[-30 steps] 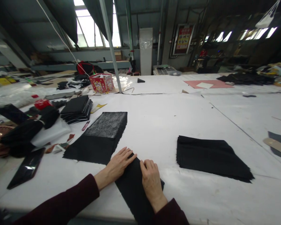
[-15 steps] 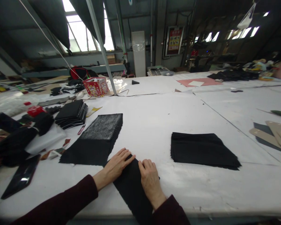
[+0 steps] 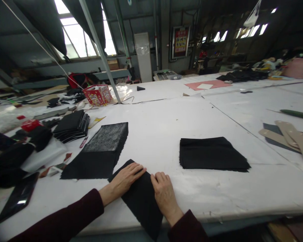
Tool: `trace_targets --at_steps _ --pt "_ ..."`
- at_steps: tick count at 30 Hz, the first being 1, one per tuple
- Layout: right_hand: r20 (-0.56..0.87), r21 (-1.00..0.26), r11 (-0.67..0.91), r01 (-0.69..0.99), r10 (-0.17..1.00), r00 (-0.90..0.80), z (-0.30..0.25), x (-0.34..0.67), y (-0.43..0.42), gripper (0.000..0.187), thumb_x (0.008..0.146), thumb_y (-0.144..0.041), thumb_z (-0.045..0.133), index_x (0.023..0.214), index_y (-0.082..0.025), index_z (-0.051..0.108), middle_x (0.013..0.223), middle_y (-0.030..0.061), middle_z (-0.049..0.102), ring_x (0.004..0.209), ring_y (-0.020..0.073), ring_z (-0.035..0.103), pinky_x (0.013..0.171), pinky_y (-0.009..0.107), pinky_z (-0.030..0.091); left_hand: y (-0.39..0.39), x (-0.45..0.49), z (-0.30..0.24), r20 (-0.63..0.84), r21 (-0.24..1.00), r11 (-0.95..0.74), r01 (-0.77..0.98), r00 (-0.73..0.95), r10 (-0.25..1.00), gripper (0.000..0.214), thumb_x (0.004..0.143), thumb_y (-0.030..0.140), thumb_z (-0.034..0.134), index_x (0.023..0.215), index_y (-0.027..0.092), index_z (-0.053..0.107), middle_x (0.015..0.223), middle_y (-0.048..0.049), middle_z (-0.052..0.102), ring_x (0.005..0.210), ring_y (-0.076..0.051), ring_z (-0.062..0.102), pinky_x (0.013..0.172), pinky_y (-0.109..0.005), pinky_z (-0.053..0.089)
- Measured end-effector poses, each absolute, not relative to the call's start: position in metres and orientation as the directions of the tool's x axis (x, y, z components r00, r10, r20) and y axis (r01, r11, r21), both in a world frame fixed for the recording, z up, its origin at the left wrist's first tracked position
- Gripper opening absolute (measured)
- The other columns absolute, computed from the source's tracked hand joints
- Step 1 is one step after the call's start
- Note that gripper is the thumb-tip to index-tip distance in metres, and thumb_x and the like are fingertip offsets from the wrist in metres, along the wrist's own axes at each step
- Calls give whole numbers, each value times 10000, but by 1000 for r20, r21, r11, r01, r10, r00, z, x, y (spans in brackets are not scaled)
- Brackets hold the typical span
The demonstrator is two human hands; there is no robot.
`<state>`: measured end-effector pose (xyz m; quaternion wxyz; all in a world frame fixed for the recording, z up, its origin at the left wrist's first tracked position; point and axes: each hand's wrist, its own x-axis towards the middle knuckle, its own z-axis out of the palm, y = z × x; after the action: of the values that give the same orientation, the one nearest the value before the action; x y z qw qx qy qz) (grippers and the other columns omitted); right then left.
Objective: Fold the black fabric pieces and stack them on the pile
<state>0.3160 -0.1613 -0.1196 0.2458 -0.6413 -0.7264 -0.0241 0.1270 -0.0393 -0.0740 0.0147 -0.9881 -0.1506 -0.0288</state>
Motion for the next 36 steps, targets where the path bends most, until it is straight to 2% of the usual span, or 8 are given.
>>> trace_targets --at_steps 9,12,15,21,26,28,32,36 --pt "409 -277 204 939 909 -76 -121 326 -171 280 932 -46 457 1167 -138 581 912 68 526 863 233 464 760 369 368 -45 134 -72 -5 -52 -958 282 959 283 614 899 59 445 1465 255 314 1319 -90 500 1265 -227 445 1106 -420 335" --pt "402 -288 216 933 911 -86 -120 330 -175 259 919 -37 476 1129 -136 592 913 69 529 867 233 463 758 363 371 -46 136 -71 -5 -15 -965 262 965 262 597 895 50 440 1453 231 330 1333 -76 500 1258 -207 445 1125 -391 316" --pt "383 -307 221 926 919 -92 -118 334 -179 253 908 -27 490 1112 -135 592 924 69 530 871 231 462 762 361 375 -50 139 -72 -28 12 -959 282 959 282 608 884 28 421 1456 209 319 1310 -74 520 1221 -200 471 1077 -353 372" --pt "366 -321 234 918 924 -107 -112 342 -187 252 902 -28 505 1111 -145 585 934 66 528 877 229 462 774 361 382 -64 152 -64 -71 -63 -946 319 944 323 595 907 57 412 1455 273 327 1186 -75 552 1101 -221 535 984 -388 440" --pt "372 -314 239 919 921 -113 -115 347 -193 239 915 -54 523 1125 -153 583 935 63 529 885 227 460 787 359 388 -70 158 -65 -63 -46 -957 288 955 291 516 928 67 378 1424 208 364 1241 -80 533 1157 -220 502 1019 -364 416" --pt "378 -304 242 921 919 -116 -117 349 -195 256 913 -53 524 1144 -148 576 941 64 528 886 226 460 794 361 390 -72 159 -67 -81 -32 -952 304 949 306 537 925 61 378 1441 200 333 1224 -79 542 1130 -211 512 986 -341 439" --pt "384 -292 245 925 915 -122 -117 351 -199 261 903 -43 514 1135 -144 577 928 61 521 888 226 457 793 360 389 -80 164 -65 -111 -78 -946 314 940 321 624 912 69 409 1483 270 256 1144 -66 548 1040 -218 532 913 -363 467" --pt "373 -285 236 929 920 -119 -112 352 -204 229 904 -39 500 1086 -151 582 916 54 519 876 220 454 786 355 382 -86 170 -64 -102 -119 -943 312 940 324 621 889 72 440 1463 267 305 1147 -81 534 1042 -238 517 926 -393 447"
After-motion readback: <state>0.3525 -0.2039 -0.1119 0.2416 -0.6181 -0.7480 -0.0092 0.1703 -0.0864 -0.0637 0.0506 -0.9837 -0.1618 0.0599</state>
